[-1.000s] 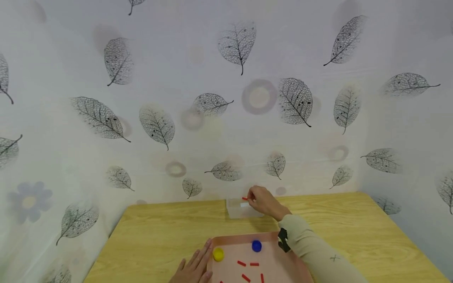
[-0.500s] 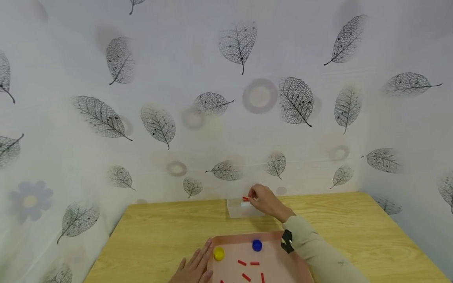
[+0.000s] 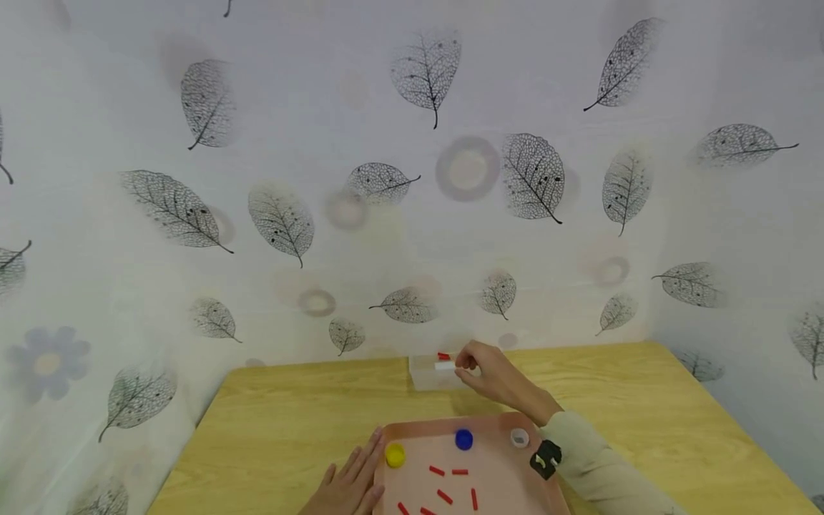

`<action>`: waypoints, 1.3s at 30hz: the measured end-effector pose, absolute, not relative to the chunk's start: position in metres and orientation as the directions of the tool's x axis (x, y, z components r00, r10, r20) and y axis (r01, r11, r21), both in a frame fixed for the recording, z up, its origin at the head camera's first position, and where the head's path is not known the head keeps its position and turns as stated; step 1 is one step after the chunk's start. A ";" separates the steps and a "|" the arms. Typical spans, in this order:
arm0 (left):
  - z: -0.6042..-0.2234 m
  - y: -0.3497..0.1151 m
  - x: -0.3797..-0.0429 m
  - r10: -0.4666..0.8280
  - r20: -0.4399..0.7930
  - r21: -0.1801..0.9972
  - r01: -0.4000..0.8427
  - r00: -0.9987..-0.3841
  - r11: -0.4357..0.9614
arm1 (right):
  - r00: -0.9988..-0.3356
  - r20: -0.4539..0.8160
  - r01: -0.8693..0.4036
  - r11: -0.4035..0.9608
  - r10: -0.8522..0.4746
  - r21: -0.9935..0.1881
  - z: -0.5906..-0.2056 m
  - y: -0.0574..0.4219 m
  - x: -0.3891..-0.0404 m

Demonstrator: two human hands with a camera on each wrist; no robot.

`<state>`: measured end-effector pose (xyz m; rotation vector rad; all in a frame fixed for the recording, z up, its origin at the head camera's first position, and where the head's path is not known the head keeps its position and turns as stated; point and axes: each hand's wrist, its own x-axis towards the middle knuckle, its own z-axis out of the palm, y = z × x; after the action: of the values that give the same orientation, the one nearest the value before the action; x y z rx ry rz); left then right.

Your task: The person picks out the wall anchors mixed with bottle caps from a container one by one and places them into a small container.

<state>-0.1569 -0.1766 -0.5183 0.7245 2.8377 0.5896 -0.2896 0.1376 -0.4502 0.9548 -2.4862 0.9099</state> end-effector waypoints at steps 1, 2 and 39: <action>-0.518 -0.177 -0.157 0.491 -0.048 0.414 0.430 -0.870 0.802 | -0.718 0.500 -0.692 0.569 -0.483 -0.444 -0.450 0.139 -0.287; -0.517 -0.177 -0.157 0.491 -0.048 0.416 0.430 -0.870 0.801 | -0.714 0.503 -0.697 0.566 -0.487 -0.441 -0.450 0.139 -0.284; -0.508 -0.176 -0.156 0.490 -0.113 0.462 0.391 -0.865 0.796 | -0.681 0.457 -0.709 0.360 -0.571 -0.607 -0.460 0.159 -0.180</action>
<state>-0.1564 -0.1760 -0.5080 0.6864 2.7590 0.6363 -0.1796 0.1593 -0.4597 1.1643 -2.4478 1.2224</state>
